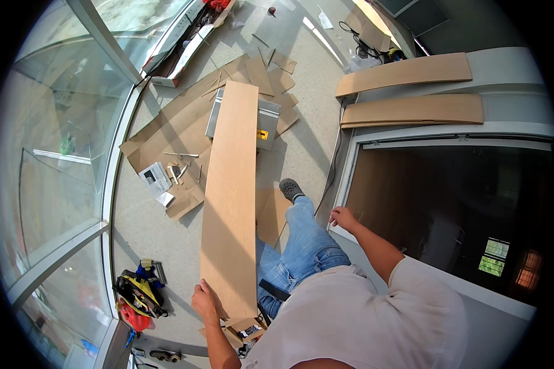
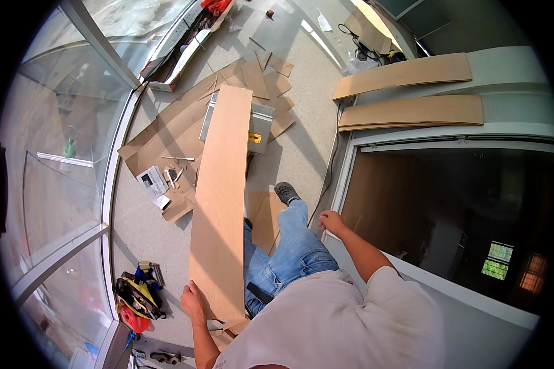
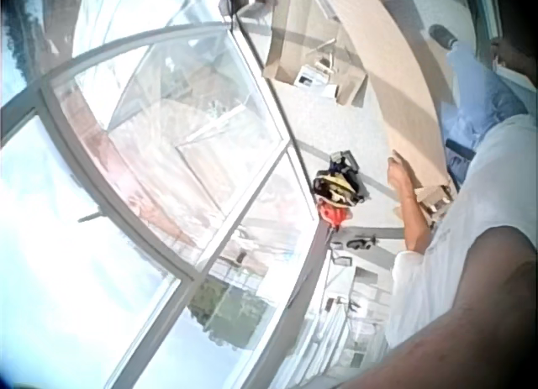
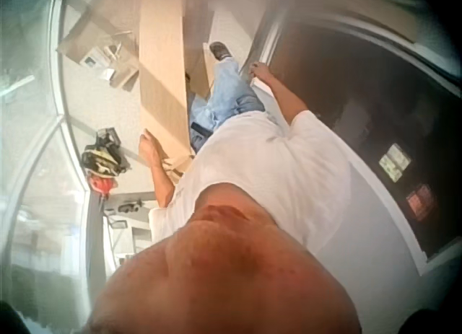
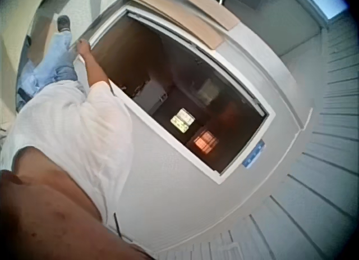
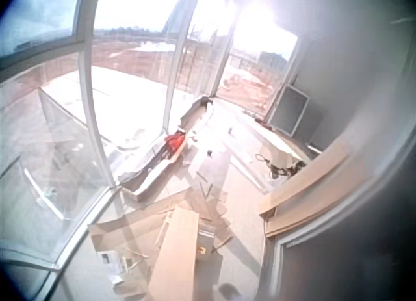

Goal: The person cuts a wooden plank using a table saw, then carries it into a room to measure and mark it for installation. They use a square ruler and pencil to mark the plank against the wall, then return to the saw to cut the plank again.

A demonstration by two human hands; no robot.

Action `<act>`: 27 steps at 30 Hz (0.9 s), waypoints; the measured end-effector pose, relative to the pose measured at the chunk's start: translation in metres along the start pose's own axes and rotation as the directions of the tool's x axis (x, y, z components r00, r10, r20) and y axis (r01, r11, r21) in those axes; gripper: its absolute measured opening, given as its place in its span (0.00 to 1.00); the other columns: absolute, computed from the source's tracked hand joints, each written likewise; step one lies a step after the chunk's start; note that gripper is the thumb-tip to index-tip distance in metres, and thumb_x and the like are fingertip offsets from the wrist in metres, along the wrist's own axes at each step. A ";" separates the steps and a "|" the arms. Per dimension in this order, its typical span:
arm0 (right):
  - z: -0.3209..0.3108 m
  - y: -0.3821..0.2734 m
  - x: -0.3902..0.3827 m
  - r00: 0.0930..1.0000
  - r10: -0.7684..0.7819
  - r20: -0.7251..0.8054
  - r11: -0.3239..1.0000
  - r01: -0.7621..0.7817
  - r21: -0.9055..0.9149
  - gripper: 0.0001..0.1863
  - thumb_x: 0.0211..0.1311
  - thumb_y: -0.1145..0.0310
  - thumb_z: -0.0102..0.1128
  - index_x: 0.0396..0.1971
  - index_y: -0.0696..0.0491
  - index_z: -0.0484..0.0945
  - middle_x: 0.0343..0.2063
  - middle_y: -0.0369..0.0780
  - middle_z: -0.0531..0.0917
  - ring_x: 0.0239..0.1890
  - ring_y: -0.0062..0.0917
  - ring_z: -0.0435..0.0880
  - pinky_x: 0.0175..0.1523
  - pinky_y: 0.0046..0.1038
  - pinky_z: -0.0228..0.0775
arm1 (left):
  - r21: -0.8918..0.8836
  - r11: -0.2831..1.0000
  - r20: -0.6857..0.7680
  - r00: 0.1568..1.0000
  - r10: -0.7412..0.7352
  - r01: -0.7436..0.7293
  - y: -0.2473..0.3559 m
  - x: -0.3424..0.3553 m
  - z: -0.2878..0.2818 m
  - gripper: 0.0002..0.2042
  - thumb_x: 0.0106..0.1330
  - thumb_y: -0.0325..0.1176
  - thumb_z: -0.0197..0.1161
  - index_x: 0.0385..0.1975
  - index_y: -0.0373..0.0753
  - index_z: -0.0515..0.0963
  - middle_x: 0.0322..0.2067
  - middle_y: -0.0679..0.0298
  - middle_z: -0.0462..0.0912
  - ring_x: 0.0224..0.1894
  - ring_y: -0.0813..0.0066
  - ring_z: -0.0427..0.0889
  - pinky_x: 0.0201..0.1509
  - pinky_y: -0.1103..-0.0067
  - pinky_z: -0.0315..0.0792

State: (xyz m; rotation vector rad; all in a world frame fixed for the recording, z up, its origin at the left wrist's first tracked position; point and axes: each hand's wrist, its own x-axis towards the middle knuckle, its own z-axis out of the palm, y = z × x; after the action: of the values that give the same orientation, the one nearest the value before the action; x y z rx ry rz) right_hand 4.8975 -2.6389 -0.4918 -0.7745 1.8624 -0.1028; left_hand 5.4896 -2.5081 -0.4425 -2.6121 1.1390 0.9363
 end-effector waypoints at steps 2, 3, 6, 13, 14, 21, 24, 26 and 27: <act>0.006 -0.032 0.007 0.999 -0.028 0.029 0.997 0.030 -0.074 0.11 0.67 0.73 0.53 0.43 0.63 0.80 0.30 0.44 0.87 0.27 0.26 0.87 0.34 0.29 0.80 | 0.017 0.999 -0.032 0.999 -0.039 0.040 0.005 -0.007 -0.005 0.27 0.75 0.55 0.49 0.29 0.35 0.81 0.28 0.42 0.85 0.33 0.38 0.84 0.39 0.53 0.76; 0.001 -0.042 0.019 0.997 -0.066 0.040 0.994 0.069 -0.088 0.12 0.67 0.72 0.53 0.43 0.63 0.80 0.30 0.44 0.87 0.27 0.25 0.87 0.34 0.29 0.80 | -0.004 0.998 -0.030 0.998 -0.057 0.057 0.010 -0.011 -0.007 0.27 0.75 0.55 0.50 0.29 0.34 0.82 0.28 0.42 0.85 0.33 0.38 0.84 0.39 0.52 0.76; 0.009 -0.064 0.038 0.988 -0.129 0.087 0.978 0.141 -0.151 0.12 0.68 0.70 0.53 0.43 0.61 0.81 0.29 0.43 0.88 0.26 0.25 0.87 0.34 0.30 0.80 | -0.019 0.998 -0.055 0.997 -0.057 0.056 0.010 -0.016 -0.001 0.27 0.75 0.54 0.50 0.29 0.33 0.82 0.28 0.42 0.85 0.33 0.38 0.84 0.39 0.52 0.76; -0.001 -0.148 0.097 0.933 -0.288 0.217 0.874 0.349 -0.339 0.14 0.69 0.67 0.52 0.44 0.58 0.82 0.30 0.41 0.88 0.25 0.25 0.86 0.35 0.31 0.79 | -0.173 0.977 0.152 0.984 -0.096 0.122 0.024 -0.053 0.004 0.28 0.77 0.54 0.47 0.42 0.31 0.83 0.34 0.40 0.85 0.40 0.39 0.84 0.46 0.55 0.75; -0.003 -0.153 0.119 0.928 -0.298 0.223 0.863 0.362 -0.353 0.14 0.68 0.67 0.51 0.44 0.58 0.82 0.30 0.41 0.88 0.25 0.25 0.86 0.36 0.31 0.79 | -0.156 0.977 0.231 0.967 -0.105 0.144 0.026 -0.060 0.014 0.30 0.77 0.56 0.45 0.47 0.32 0.84 0.38 0.37 0.85 0.46 0.35 0.83 0.51 0.53 0.76; 0.008 -0.160 0.329 0.832 -0.521 0.193 0.619 0.523 -0.586 0.15 0.65 0.65 0.50 0.40 0.56 0.83 0.33 0.45 0.89 0.34 0.35 0.89 0.43 0.41 0.79 | -0.064 0.974 0.159 0.966 -0.205 0.217 0.071 -0.066 0.086 0.28 0.76 0.53 0.47 0.50 0.31 0.82 0.48 0.37 0.82 0.52 0.38 0.81 0.58 0.54 0.72; 0.043 -0.206 0.443 0.733 -0.675 0.084 0.481 0.524 -0.703 0.15 0.63 0.65 0.50 0.37 0.55 0.85 0.37 0.51 0.87 0.43 0.46 0.87 0.49 0.45 0.78 | -0.188 0.939 0.097 0.957 -0.274 0.288 0.064 -0.061 0.122 0.26 0.76 0.50 0.47 0.50 0.30 0.81 0.49 0.37 0.82 0.52 0.38 0.80 0.57 0.54 0.72; 0.051 -0.230 0.517 0.691 -0.723 0.015 0.433 0.470 -0.769 0.15 0.64 0.63 0.50 0.36 0.56 0.85 0.39 0.53 0.87 0.46 0.48 0.85 0.51 0.44 0.77 | -0.255 0.918 0.079 0.953 -0.294 0.304 0.047 -0.047 0.164 0.25 0.76 0.48 0.47 0.49 0.31 0.81 0.47 0.38 0.83 0.50 0.38 0.81 0.55 0.54 0.73; 0.048 -0.233 0.562 0.644 -0.764 -0.030 0.396 0.433 -0.810 0.16 0.65 0.61 0.51 0.36 0.56 0.85 0.38 0.52 0.87 0.46 0.48 0.85 0.51 0.44 0.77 | -0.224 0.931 0.078 0.957 -0.278 0.289 0.031 -0.035 0.193 0.24 0.77 0.47 0.46 0.49 0.31 0.80 0.46 0.38 0.83 0.49 0.38 0.81 0.54 0.53 0.73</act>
State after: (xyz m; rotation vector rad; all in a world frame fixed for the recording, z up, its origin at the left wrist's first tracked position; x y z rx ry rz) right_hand 4.9204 -3.1194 -0.8673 -2.2134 1.8624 0.0585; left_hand 5.3559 -2.4390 -0.5719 -2.8187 0.6466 1.1151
